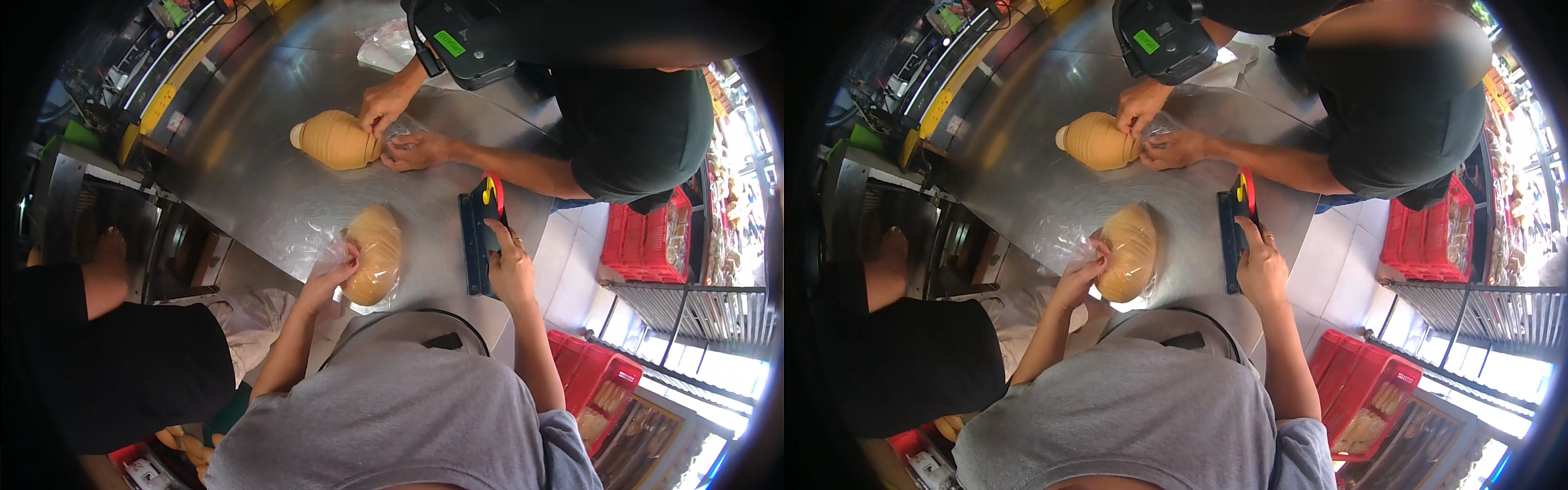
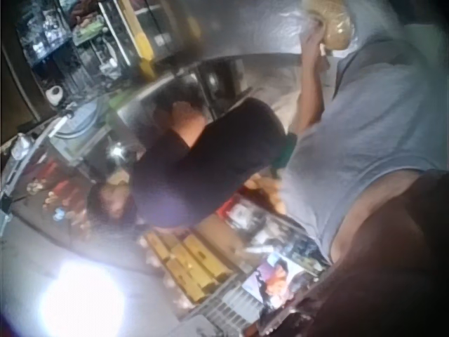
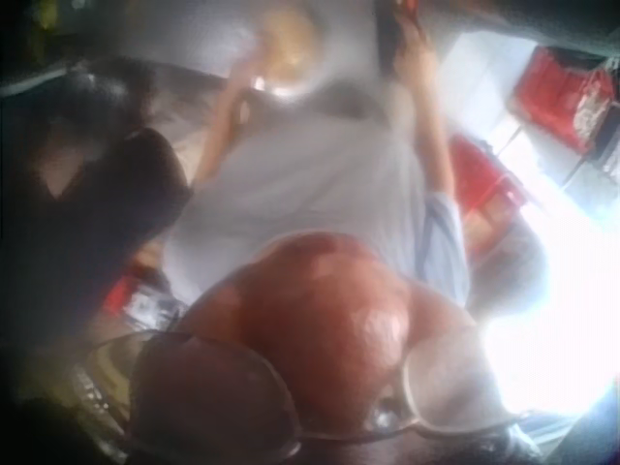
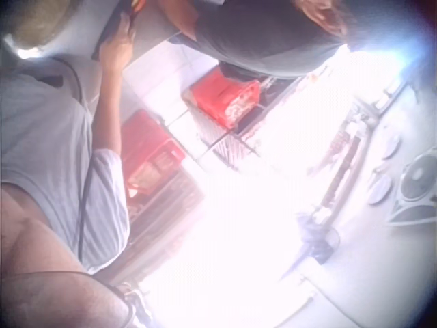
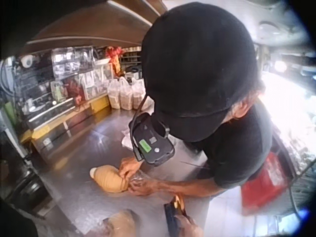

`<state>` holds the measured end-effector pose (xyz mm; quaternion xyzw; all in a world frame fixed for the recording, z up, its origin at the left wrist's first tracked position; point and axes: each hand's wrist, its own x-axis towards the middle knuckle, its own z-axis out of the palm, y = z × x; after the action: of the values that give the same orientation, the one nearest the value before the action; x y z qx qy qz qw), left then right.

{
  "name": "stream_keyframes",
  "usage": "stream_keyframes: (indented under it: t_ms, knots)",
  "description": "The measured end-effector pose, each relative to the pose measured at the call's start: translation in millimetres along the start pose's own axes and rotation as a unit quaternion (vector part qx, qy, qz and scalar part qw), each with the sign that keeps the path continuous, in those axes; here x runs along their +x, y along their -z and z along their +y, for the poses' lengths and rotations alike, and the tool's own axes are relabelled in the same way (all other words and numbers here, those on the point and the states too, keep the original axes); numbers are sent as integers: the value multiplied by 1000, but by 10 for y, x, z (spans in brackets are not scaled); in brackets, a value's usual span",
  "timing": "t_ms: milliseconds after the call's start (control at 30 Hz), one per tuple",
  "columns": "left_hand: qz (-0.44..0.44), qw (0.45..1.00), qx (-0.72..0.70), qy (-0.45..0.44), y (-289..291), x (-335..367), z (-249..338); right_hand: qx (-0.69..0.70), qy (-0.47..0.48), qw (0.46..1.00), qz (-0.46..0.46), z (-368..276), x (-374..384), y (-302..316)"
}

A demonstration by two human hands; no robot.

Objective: The person places round bread rolls into clear plastic bags and seals them using a handheld heat sealer. The person repeats this process for multiple rolls, arranging the sealed packages on the metal counter.

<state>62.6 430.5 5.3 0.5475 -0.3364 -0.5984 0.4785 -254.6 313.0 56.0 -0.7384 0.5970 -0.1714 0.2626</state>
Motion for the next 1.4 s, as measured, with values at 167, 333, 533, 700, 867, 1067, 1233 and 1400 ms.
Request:
stream_keyframes:
  t_ms: [167, 333, 533, 700, 867, 1067, 1233, 1400]
  knots:
    - [203, 963, 180, -13, 152, 177, 593, -5, 31, 999, 15, 44, 8, 4]
    - [311, 791, 416, -325, 11, 207, 1486, -2, 34, 999, 20, 96, 21, -77]
    - [226, 838, 323, -378, -434, 255, 1631, 3, 50, 998, 26, 78, 19, -64]
    - [-28, 843, 477, -249, -824, -63, 1529, 17, 43, 998, 34, 92, 35, -70]
    - [-285, 857, 366, -223, -1173, -76, 1229, 27, 43, 998, 33, 62, 41, -39]
    - [-242, 818, 419, -311, -1328, -66, 1012, 38, 53, 998, 26, 171, 50, -66]
    - [-198, 816, 472, -268, -1033, -18, 790, 28, 36, 998, 34, 109, 21, -63]
    - [-195, 684, 660, -243, -1222, -104, 345, 37, 25, 999, 24, 93, 16, -65]
